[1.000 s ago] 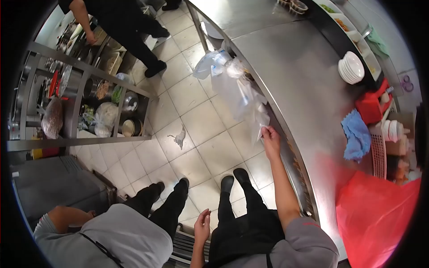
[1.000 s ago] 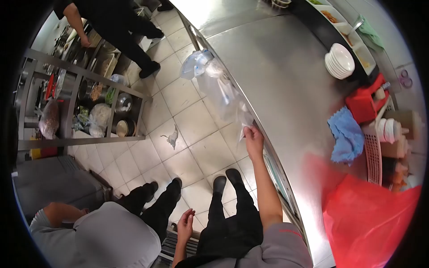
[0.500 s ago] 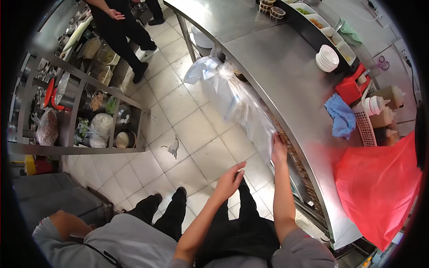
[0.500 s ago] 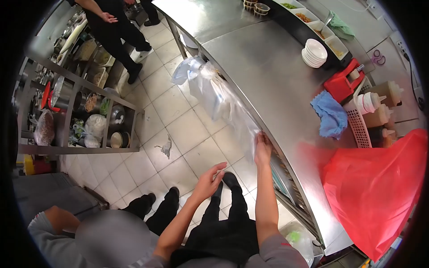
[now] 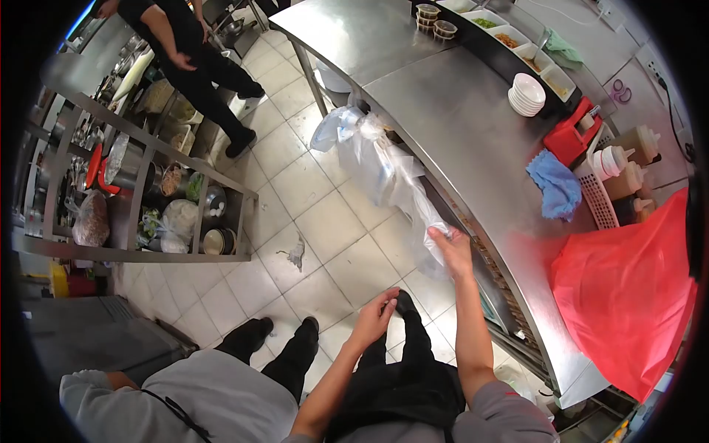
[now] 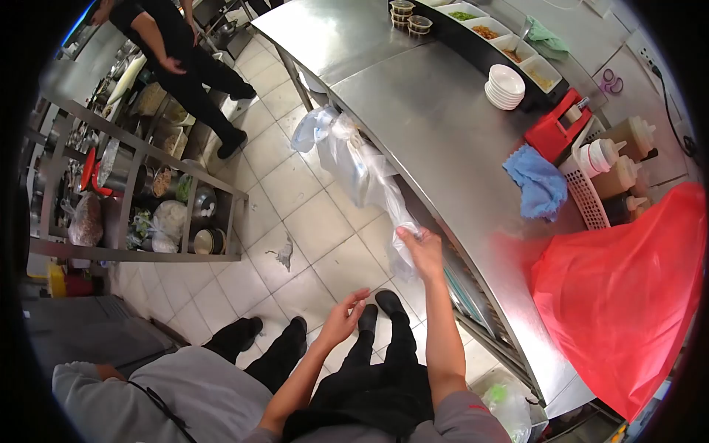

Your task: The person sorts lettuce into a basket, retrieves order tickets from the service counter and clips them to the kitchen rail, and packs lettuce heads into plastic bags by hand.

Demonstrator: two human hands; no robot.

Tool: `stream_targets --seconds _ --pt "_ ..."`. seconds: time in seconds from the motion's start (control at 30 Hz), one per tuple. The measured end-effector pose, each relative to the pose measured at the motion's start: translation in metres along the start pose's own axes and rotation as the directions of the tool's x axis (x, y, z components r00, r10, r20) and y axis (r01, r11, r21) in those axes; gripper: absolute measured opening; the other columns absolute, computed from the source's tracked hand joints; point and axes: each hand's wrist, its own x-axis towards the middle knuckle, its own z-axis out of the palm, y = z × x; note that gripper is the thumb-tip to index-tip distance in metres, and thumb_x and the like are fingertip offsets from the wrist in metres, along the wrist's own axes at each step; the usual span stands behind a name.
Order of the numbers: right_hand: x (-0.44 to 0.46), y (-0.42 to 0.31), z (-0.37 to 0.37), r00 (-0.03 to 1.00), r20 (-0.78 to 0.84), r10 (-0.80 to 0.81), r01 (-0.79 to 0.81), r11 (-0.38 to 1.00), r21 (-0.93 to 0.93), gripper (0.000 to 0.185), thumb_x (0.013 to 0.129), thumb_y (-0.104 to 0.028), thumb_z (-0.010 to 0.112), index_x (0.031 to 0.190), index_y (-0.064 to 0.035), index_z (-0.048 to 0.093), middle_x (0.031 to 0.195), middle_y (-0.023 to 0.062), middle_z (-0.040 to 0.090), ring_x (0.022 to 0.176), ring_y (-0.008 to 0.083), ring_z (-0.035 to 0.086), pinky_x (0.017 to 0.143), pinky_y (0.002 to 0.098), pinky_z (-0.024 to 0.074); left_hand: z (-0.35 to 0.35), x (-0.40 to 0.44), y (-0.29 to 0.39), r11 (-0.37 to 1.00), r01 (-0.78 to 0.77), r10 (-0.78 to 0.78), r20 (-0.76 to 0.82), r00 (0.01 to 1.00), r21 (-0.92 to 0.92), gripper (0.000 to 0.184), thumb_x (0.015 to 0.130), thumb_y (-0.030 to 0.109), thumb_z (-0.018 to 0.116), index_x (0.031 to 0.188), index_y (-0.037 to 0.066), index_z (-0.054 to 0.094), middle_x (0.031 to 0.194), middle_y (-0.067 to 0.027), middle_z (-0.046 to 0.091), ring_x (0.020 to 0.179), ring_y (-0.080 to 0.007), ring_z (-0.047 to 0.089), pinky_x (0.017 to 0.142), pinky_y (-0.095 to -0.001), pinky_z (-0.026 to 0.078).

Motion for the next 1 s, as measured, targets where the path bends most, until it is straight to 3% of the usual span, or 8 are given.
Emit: stream_targets --seconds 0.13,0.37,0.43,0.57,0.67,0.77,0.87,1.0 --pt "-0.008 0.014 0.021 0.986 -0.162 0.028 -0.037 0.998 -0.054 0.035 0.07 -0.034 0.07 0.072 -0.0004 0.061 0.064 0.0009 0.056 0.058 0.0081 0.048 0.054 0.0256 0.04 -0.003 0.002 0.01 0.999 0.018 -0.019 -0.026 0.999 -0.045 0.03 0.09 0.017 0.043 0.115 0.001 0.047 0.11 -0.0103 0.055 0.1 -0.018 0.052 0.083 -0.0285 0.041" --pt "-0.008 0.021 0.031 1.0 -0.018 0.023 -0.027 0.97 -0.242 0.052 0.08 -0.046 0.054 0.069 0.0047 0.058 0.061 0.0056 0.055 0.059 0.0113 0.048 0.056 0.0275 0.041 0.014 0.048 0.02 0.99 -0.111 0.127 -0.229 0.965 0.082 0.027 0.085 0.018 0.05 0.106 0.002 0.054 0.096 -0.0131 0.06 0.087 -0.0219 0.059 0.074 -0.0307 0.045" --pt "-0.009 0.023 0.037 0.994 -0.09 0.058 -0.061 0.998 -0.025 0.054 0.083 -0.048 0.048 0.074 0.0049 0.059 0.066 0.007 0.056 0.064 0.0112 0.049 0.059 0.0269 0.0411 0.019 0.08 0.019 0.967 -0.092 0.152 -0.249 0.957 0.237 0.023 0.083 0.017 0.051 0.1 0.001 0.056 0.089 -0.0131 0.061 0.081 -0.0211 0.059 0.068 -0.0306 0.045" --pt "-0.005 0.022 0.025 0.96 -0.187 0.207 -0.136 0.932 0.336 0.07 0.083 -0.06 0.035 0.095 0.0059 0.056 0.092 0.0135 0.058 0.089 0.0171 0.05 0.077 0.0292 0.039 0.002 0.095 0.018 0.989 -0.12 0.141 -0.302 0.943 0.087 0.015 0.083 0.011 0.05 0.087 -0.002 0.055 0.079 -0.0114 0.061 0.07 -0.0147 0.057 0.062 -0.0278 0.043" --pt "0.002 0.044 -0.001 0.995 -0.056 -0.082 0.074 0.987 -0.14 0.051 0.081 -0.047 0.05 0.093 0.0021 0.058 0.076 0.0098 0.06 0.072 0.0191 0.056 0.068 0.0324 0.0436 -0.032 0.095 0.01 0.975 -0.223 0.186 -0.505 0.843 -0.014 0.015 0.087 0.011 0.044 0.085 -0.002 0.051 0.074 -0.0055 0.056 0.065 -0.0104 0.052 0.061 -0.0239 0.041" --pt "0.018 0.069 -0.017 0.958 -0.093 -0.271 0.177 0.817 -0.55 0.039 0.077 -0.039 0.057 0.091 -0.0029 0.057 0.068 0.0138 0.06 0.065 0.0274 0.059 0.061 0.0379 0.0455 -0.059 0.095 0.017 0.914 -0.341 0.108 -0.675 0.73 -0.222 0.017 0.09 0.011 0.038 0.086 -0.001 0.049 0.075 -0.0028 0.054 0.065 -0.0095 0.049 0.059 -0.0241 0.042" --pt "0.029 0.075 -0.019 0.941 -0.17 -0.293 0.089 0.698 -0.711 0.033 0.076 -0.035 0.058 0.089 -0.0059 0.056 0.071 0.0196 0.059 0.07 0.0365 0.058 0.061 0.0434 0.0451 -0.062 0.075 0.03 0.984 -0.173 0.118 -0.603 0.789 -0.033 0.014 0.088 0.009 0.039 0.089 0.0 0.05 0.077 -0.0088 0.057 0.067 -0.0167 0.055 0.058 -0.0277 0.044" --pt "0.03 0.074 -0.013 0.938 -0.198 -0.285 0.051 0.677 -0.734 0.035 0.077 -0.033 0.056 0.097 -0.0034 0.056 0.073 0.024 0.058 0.076 0.0423 0.055 0.067 0.0452 0.0443 -0.024 0.038 0.003 0.829 -0.116 0.265 -0.202 0.943 0.547 0.018 0.083 0.004 0.04 0.098 0.004 0.05 0.087 -0.0191 0.056 0.075 -0.033 0.056 0.06 -0.0366 0.045"
